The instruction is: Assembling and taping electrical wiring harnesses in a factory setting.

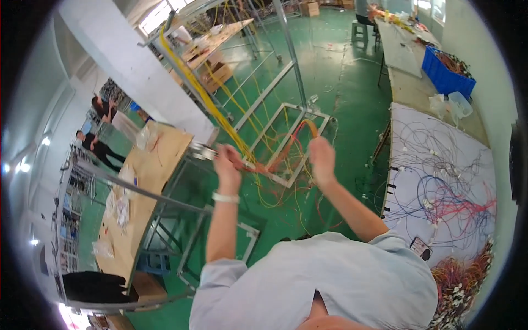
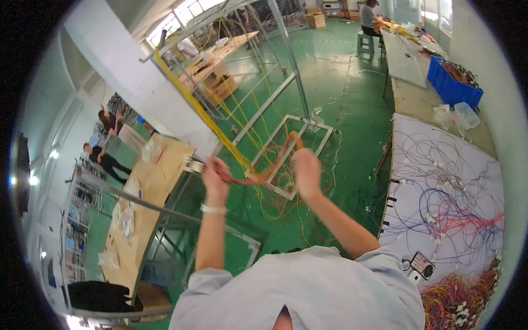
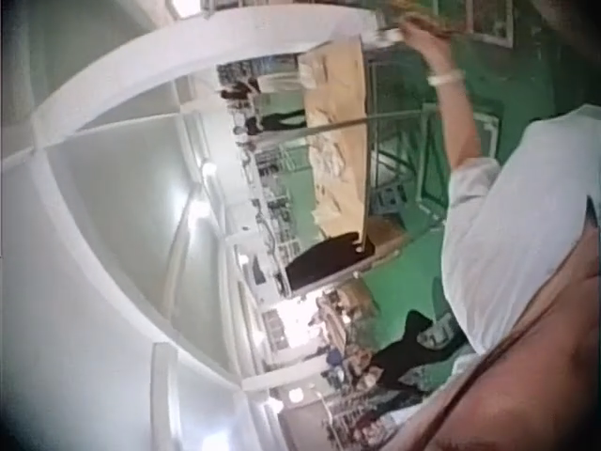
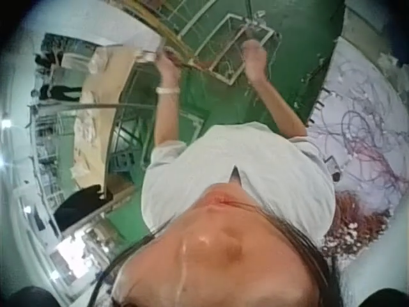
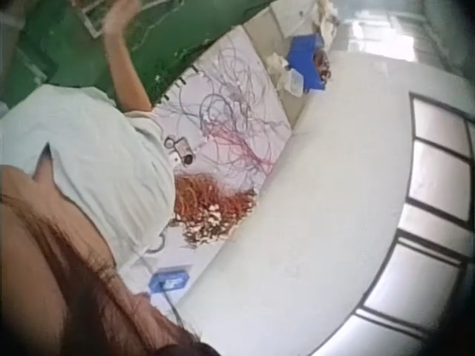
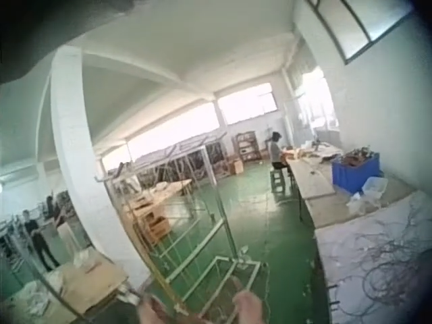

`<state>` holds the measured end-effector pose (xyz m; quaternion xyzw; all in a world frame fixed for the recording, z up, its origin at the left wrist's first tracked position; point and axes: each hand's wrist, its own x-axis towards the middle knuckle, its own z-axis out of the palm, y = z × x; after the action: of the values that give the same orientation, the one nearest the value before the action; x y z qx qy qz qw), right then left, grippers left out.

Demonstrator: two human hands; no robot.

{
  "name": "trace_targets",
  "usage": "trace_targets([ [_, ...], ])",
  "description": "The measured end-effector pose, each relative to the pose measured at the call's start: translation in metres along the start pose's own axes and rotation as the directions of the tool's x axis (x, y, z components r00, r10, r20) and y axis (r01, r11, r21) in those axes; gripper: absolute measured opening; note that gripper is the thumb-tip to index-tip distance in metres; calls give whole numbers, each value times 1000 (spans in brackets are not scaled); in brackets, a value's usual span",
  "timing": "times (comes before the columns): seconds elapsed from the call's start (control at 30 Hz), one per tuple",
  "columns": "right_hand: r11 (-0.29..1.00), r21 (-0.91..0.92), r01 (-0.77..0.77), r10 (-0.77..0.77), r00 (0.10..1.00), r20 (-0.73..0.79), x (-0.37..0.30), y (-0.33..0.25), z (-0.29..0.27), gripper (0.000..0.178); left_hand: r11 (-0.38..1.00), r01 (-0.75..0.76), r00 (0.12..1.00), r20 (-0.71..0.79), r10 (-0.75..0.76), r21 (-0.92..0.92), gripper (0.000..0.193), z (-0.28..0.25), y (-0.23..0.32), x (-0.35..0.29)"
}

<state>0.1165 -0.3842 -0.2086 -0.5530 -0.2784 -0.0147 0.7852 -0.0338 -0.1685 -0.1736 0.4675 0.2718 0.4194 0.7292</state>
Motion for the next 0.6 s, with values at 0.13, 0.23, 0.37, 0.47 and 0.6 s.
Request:
trace_targets([
  [0.13, 918, 65, -392, 363, 894, 262, -14, -24, 10, 28, 987, 141, 984, 125, -131, -74, 39, 52, 18, -44],
  [0.23, 835, 186, -518, 479, 850, 217, 21, -14, -24, 28, 986, -130, 981, 131, 144, -108, 37, 56, 98, 2],
  [0.37, 792, 179, -584, 513, 795, 324, 66, -6, -72, 17, 877, -478, 842, 260, 472, -45, 38, 84, 227, 45],
  [0.47, 801, 116, -587, 488, 753, 442, 81, -8, -80, 16, 851, -508, 764, 387, 516, -131, 29, 111, 309, 53],
  [0.6, 918, -250, -309, 385, 848, 365, 85, -18, -61, 29, 784, -620, 734, 329, 594, -30, 30, 183, 326, 32],
])
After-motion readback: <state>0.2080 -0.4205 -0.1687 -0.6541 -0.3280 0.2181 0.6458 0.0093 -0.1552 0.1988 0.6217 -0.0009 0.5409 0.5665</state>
